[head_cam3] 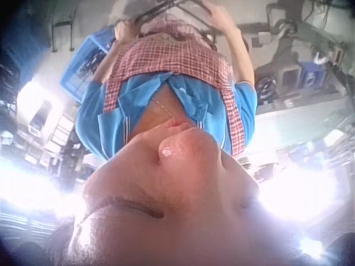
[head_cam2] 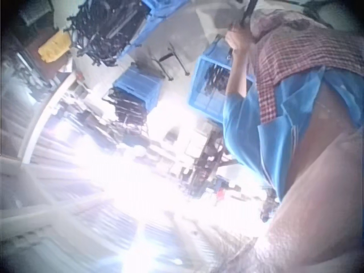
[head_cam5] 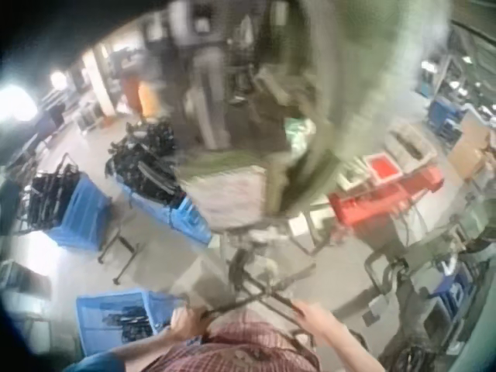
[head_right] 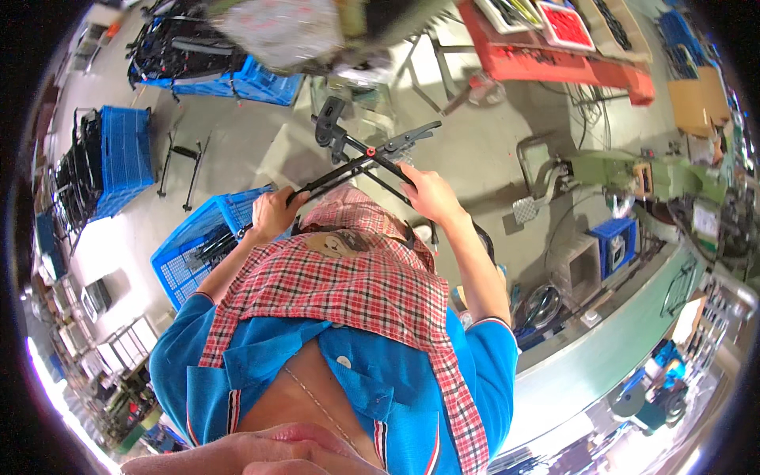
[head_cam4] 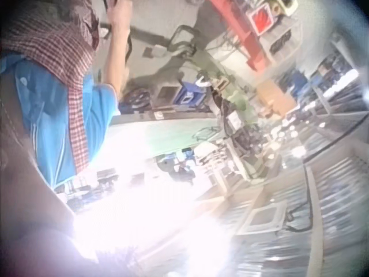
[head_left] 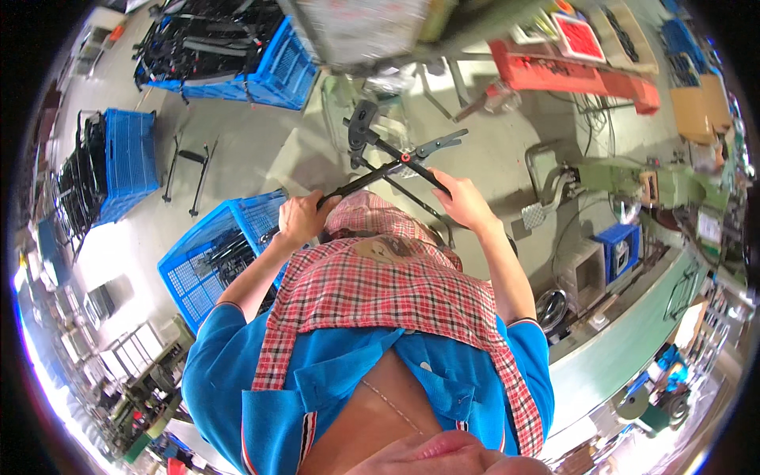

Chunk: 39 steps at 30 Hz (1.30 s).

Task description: The person repeatedly picks black metal bicycle parts from a blue crate, places them into a green machine, and secures them with a clamp. They then remove the parts and place them on a nearby table. This process is repeated multiple times.

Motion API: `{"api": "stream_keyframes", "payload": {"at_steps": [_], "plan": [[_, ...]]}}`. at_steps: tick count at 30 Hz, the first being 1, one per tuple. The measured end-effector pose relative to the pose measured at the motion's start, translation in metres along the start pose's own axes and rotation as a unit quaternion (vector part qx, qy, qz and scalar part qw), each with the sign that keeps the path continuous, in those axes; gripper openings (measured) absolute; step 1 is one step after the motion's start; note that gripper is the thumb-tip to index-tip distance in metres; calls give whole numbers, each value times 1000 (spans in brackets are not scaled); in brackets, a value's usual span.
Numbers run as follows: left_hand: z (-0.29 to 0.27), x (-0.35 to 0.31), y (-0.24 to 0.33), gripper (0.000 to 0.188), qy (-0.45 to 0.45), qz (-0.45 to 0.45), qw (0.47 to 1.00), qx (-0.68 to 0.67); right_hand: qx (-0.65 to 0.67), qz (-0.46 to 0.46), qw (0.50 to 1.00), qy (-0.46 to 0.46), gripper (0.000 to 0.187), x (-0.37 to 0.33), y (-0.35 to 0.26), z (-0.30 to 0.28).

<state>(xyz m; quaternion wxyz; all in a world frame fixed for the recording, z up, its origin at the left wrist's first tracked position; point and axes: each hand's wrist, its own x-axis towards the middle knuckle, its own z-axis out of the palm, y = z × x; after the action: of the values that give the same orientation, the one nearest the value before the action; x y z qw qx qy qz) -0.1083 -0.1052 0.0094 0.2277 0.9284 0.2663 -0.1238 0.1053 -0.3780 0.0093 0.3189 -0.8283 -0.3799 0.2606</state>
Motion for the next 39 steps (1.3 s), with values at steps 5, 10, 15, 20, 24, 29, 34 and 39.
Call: {"api": "stream_keyframes", "payload": {"at_steps": [5,10,15,20,24,29,34,39], "plan": [[64,-12,104,49,26,128,991,-37,-86,92,992,-7,35,-117,37,-86],[117,-5,247,50,-104,212,929,-284,-412,33,875,253,41,-234,3,-202],[105,-5,379,53,-300,157,753,-564,-311,-183,603,712,31,-342,30,-251],[120,23,441,56,-440,221,599,-632,-7,85,718,691,103,-418,181,-304],[187,40,475,60,-543,167,510,-646,65,95,816,566,81,-440,211,-348],[318,79,501,69,-409,140,743,-510,-133,165,793,571,35,-422,222,-337],[315,36,573,49,-425,536,723,-91,-272,271,774,504,29,-384,272,-295],[201,49,674,35,-297,693,632,-180,-334,256,816,396,25,-353,353,-296]]}}
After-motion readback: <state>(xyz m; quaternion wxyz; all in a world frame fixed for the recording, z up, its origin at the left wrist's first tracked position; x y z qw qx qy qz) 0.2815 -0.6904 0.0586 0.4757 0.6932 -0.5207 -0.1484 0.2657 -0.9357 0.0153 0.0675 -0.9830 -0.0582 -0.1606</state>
